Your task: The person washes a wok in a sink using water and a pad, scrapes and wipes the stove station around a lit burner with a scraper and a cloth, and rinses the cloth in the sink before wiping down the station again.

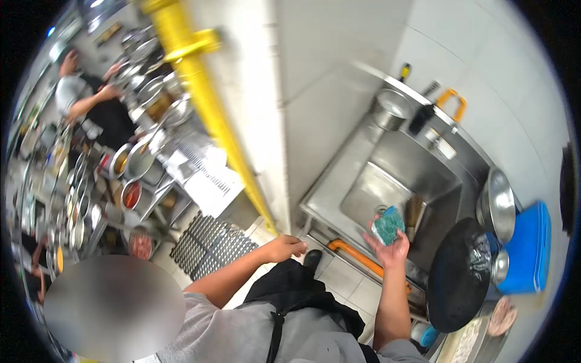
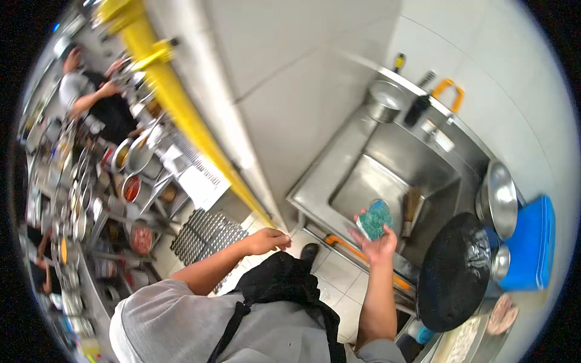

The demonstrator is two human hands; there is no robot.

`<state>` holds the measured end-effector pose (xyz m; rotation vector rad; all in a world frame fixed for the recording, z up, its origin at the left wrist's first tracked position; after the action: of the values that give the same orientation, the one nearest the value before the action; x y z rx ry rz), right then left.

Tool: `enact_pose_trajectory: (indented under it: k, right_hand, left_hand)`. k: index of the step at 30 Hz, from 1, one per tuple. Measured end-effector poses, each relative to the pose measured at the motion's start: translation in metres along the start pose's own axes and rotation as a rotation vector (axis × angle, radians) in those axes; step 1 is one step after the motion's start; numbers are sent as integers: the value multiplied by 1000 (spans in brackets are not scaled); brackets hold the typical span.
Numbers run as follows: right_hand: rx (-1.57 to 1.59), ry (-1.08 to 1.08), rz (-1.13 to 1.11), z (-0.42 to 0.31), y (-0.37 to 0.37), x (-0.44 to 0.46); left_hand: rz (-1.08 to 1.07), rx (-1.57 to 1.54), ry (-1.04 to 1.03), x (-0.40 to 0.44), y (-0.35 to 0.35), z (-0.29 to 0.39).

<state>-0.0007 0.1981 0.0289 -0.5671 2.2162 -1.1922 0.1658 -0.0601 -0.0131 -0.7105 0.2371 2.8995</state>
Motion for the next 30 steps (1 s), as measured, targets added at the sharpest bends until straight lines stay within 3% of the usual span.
enact_pose_trajectory:
  k: [3,8,10,11,12,14,17,22,25,28,30]
  right_hand:
    - [192,-265,-136,80,-31,-26]
    - [221,-633,-62,226,-127,-37]
    - [219,-715,-60,282,-179,-16]
    - [242,-697,-112,305,-205,1]
    - [263,-678,-165,325,-229,22]
    - [277,-613,-210,356,-272,80]
    - [-148,-184,-101,362,-314,184]
    - [-1025,504,484,330,-287,321]
    - [-1057,677,590,318,-247,362]
    - [-1078,705,658,303,-223,388]
    - [-1003,658,759,312,-267,375]
  left_hand:
    - [204,184,9,-54,53,-41]
    - [314,-26,135,-121,111,-79]
    - [335,163,38,-129,140,-101]
    - [307,143,69,-133,158,-111]
    - [358,156,-27,-136,179,-116]
    - [402,50,-31,-137,225,-129]
    - [402,-22,-78,-130,301,-127]
    - [327,78,-271,-106,371,-97]
    - [162,315,-287,-80,374,-86]
    - [38,383,-357,-73,367,-72]
    - [-25,425,-379,-75,368,-69]
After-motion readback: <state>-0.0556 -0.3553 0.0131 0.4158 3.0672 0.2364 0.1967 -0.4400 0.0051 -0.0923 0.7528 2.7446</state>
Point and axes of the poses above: each hand's wrist, its own x-axis towards the middle knuckle, its own y-axis out of the back of the hand, z = x × y, the point moved 6 cm from there along x, towards the middle knuckle, and after that the axes turned 2 degrees about -y, right-handed, at the moved point
